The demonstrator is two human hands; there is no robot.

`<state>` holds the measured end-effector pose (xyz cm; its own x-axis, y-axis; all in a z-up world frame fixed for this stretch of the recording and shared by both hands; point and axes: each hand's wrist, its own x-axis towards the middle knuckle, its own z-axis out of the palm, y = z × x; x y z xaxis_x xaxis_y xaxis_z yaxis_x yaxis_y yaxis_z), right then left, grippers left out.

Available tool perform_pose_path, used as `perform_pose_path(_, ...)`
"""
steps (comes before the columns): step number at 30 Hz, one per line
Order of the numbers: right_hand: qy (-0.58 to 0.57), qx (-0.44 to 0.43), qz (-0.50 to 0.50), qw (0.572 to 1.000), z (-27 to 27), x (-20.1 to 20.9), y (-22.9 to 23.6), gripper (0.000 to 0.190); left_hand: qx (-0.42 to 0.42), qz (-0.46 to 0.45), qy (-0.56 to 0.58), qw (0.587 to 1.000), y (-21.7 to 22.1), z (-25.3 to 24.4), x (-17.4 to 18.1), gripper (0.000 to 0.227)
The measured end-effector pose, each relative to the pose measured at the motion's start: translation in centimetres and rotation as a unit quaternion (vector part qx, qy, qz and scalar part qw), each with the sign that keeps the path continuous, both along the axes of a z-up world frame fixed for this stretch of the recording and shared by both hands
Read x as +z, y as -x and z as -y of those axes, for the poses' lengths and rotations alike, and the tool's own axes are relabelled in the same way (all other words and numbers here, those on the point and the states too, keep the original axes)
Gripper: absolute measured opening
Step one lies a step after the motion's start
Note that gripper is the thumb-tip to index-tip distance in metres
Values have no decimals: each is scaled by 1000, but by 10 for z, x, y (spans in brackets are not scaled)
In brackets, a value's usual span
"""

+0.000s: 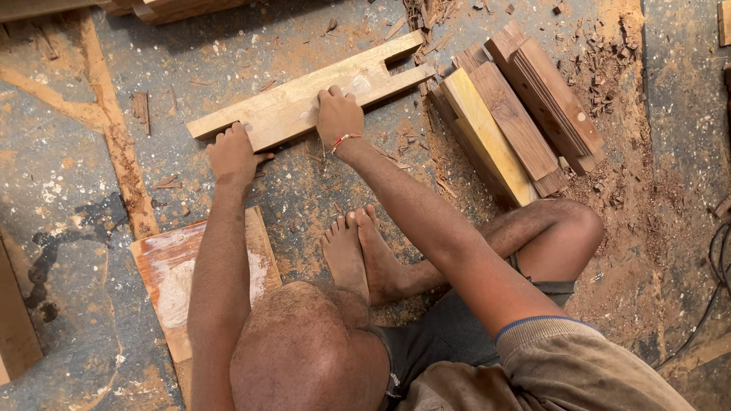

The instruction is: The person sits on the floor and sands several wooden planks using a sanding block. They handle each plank one at a time, rubbing the sanding block along the surfaces and edges, then setting the finished pieces aside.

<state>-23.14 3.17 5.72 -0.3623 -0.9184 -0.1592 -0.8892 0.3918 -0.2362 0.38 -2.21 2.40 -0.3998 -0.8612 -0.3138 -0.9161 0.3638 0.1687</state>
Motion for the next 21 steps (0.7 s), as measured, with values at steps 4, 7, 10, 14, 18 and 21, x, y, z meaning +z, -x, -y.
perform_pose_path(4, -117, -64, 282, 950, 2, 8, 34, 29, 3, -13, 19, 1000, 4, -3, 7, 86)
perform_pose_path(7, 71, -31, 256, 963, 6, 8, 114, 30, 7, -14, 21, 1000, 1, -4, 3, 84)
perform_pose_path(10, 168, 150, 109, 968, -4, -3, 143, 30, 5, -18, 16, 1000, -1, -8, 3, 84)
perform_pose_path(14, 208, 234, -34, 949, -19, -4, 126, 38, 0, -29, 31, 999, 0, -4, 9, 84)
perform_pose_path(18, 107, 214, -3, 971, -45, 14, 129, 39, 10, -18, -3, 1000, 4, -7, 12, 83)
perform_pose_path(21, -31, 193, 33, 980, -36, 35, 149, 35, 7, -2, 4, 1000, 5, -4, 17, 83)
